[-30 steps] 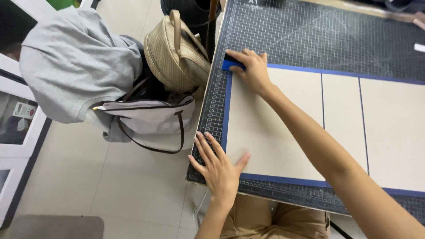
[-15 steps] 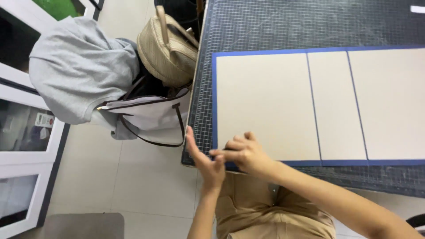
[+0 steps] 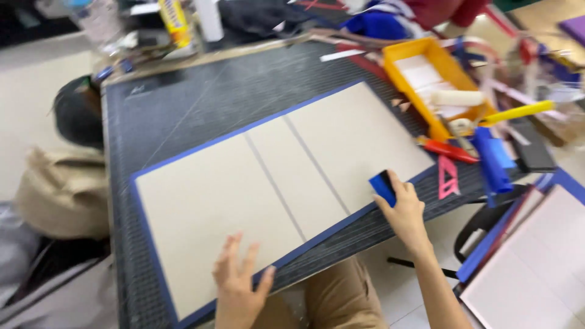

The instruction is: Smoothing and gluing blue paper edges onto cardboard to assemble a folder.

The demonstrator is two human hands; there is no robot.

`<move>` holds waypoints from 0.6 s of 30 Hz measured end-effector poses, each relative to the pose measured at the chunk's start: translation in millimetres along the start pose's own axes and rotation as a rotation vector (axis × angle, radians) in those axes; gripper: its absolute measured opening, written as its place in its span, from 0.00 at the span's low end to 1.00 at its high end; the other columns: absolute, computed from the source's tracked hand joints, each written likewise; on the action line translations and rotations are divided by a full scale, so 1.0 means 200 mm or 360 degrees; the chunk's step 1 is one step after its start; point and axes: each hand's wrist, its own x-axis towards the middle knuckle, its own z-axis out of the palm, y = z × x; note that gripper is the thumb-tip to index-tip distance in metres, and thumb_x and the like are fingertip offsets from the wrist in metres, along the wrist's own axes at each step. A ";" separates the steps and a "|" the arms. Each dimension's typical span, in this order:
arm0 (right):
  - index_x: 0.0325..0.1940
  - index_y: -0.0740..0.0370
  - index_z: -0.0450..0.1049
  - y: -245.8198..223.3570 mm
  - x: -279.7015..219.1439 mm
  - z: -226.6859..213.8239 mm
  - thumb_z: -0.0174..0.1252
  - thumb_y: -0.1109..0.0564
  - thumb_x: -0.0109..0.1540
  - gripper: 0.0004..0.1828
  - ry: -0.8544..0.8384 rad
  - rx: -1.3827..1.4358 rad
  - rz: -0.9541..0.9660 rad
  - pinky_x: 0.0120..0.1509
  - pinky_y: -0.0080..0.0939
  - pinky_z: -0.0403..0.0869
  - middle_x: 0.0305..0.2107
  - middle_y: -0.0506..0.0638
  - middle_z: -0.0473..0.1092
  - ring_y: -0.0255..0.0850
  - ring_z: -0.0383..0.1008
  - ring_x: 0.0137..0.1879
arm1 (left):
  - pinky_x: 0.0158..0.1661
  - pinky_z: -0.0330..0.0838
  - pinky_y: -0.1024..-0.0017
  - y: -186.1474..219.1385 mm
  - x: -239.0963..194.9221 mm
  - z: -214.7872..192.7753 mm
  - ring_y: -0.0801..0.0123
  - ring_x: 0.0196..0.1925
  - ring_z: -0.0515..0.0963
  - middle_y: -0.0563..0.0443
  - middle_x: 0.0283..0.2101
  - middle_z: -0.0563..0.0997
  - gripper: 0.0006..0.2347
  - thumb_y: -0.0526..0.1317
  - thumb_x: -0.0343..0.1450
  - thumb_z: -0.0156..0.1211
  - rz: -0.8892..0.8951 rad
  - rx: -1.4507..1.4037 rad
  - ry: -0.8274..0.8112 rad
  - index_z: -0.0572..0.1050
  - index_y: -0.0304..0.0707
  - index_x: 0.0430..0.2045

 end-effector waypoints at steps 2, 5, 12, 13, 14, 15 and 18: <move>0.77 0.42 0.54 0.25 0.11 0.02 0.55 0.39 0.60 0.41 0.0112 -0.0127 0.0101 0.62 0.62 0.62 0.49 0.55 0.64 0.53 0.66 0.58 | 0.62 0.54 0.45 0.10 0.06 0.16 0.46 0.73 0.52 0.36 0.71 0.53 0.28 0.58 0.68 0.57 0.0124 0.0069 -0.0366 0.65 0.48 0.60; 0.75 0.43 0.56 0.44 0.19 0.01 0.57 0.39 0.60 0.40 0.0240 -0.0244 0.0125 0.60 0.62 0.65 0.51 0.56 0.63 0.54 0.65 0.58 | 0.60 0.49 0.40 0.18 0.11 0.38 0.46 0.76 0.38 0.36 0.76 0.37 0.40 0.72 0.66 0.49 0.0321 0.0349 -0.0682 0.53 0.53 0.68; 0.66 0.38 0.71 0.59 0.41 0.08 0.56 0.52 0.65 0.24 0.0755 -0.0281 -0.0330 0.63 0.62 0.54 0.56 0.53 0.62 0.52 0.59 0.63 | 0.62 0.39 0.42 0.10 0.09 0.56 0.51 0.77 0.37 0.47 0.79 0.34 0.61 0.94 0.51 0.30 0.0567 0.0967 -0.0252 0.36 0.58 0.74; 0.66 0.38 0.71 0.60 0.45 0.06 0.56 0.52 0.65 0.24 0.0756 -0.0287 -0.0320 0.63 0.62 0.54 0.56 0.53 0.62 0.52 0.59 0.63 | 0.62 0.39 0.42 0.19 0.20 0.44 0.51 0.77 0.37 0.47 0.79 0.34 0.61 0.94 0.51 0.30 0.0573 0.0958 -0.0255 0.36 0.58 0.74; 0.64 0.39 0.72 0.61 0.49 0.05 0.58 0.53 0.64 0.23 0.0847 -0.0406 -0.0385 0.61 0.59 0.53 0.59 0.54 0.61 0.52 0.58 0.65 | 0.66 0.34 0.39 0.27 0.31 0.31 0.50 0.77 0.29 0.49 0.78 0.24 0.55 0.88 0.58 0.38 0.0340 0.0825 -0.1218 0.28 0.59 0.73; 0.62 0.41 0.74 0.61 0.54 0.02 0.59 0.54 0.63 0.22 0.0946 -0.0524 -0.0454 0.59 0.56 0.52 0.61 0.55 0.60 0.52 0.56 0.66 | 0.70 0.28 0.37 0.35 0.44 0.19 0.49 0.78 0.20 0.51 0.76 0.15 0.52 0.81 0.65 0.45 0.0047 0.0635 -0.2148 0.20 0.61 0.72; 0.64 0.45 0.73 0.60 0.65 0.00 0.57 0.57 0.65 0.23 0.0963 -0.0661 -0.0508 0.65 0.60 0.51 0.61 0.63 0.56 0.60 0.51 0.67 | 0.68 0.36 0.37 0.29 0.36 0.26 0.50 0.78 0.25 0.52 0.77 0.19 0.55 0.85 0.61 0.44 0.0180 0.0744 -0.2062 0.21 0.62 0.71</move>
